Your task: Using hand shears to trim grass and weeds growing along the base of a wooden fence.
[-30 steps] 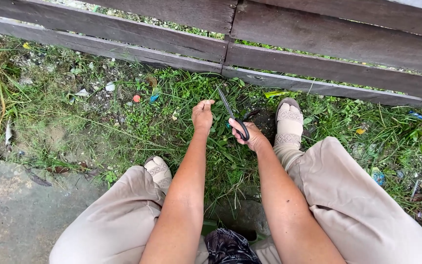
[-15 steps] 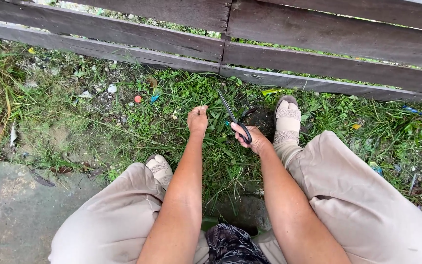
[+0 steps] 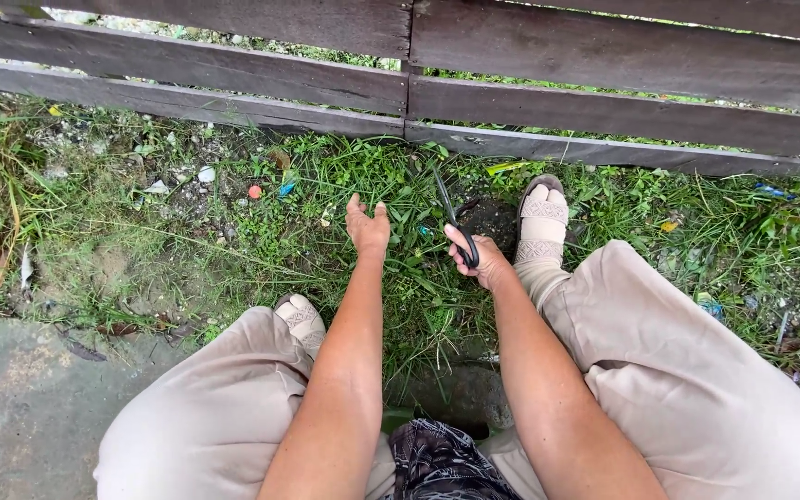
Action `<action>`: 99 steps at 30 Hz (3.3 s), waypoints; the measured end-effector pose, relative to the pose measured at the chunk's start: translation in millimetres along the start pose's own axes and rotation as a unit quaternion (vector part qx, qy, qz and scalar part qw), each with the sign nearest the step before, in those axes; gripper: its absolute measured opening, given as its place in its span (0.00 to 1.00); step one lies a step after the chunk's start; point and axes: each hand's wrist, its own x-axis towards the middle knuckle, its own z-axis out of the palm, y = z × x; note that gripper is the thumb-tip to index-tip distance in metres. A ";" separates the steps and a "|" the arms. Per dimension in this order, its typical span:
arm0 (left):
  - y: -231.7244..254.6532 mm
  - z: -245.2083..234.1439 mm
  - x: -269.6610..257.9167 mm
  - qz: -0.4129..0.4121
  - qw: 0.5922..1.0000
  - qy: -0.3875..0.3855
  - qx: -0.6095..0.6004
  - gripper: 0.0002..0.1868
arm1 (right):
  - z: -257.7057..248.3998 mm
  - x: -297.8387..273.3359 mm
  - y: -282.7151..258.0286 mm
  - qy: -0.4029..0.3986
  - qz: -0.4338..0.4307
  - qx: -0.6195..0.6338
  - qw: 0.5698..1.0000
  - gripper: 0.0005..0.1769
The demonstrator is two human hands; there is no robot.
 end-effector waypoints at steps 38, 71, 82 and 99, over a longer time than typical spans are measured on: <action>31.7 16.8 35.6 0.041 0.998 0.021 0.039 0.11 | 21.2 29.0 -84.4 0.043 -0.078 -0.161 0.983 0.30; 32.1 15.3 46.7 0.042 0.999 0.023 0.026 0.12 | 17.3 29.7 -61.0 0.021 -0.067 -0.174 0.982 0.30; 30.2 -2.7 53.2 0.038 0.998 0.040 0.019 0.12 | 47.1 34.1 -62.8 0.007 -0.044 -0.271 0.962 0.30; 22.8 19.0 67.1 0.034 0.998 0.015 0.053 0.13 | 35.9 54.8 -51.8 0.038 -0.049 -0.208 0.976 0.30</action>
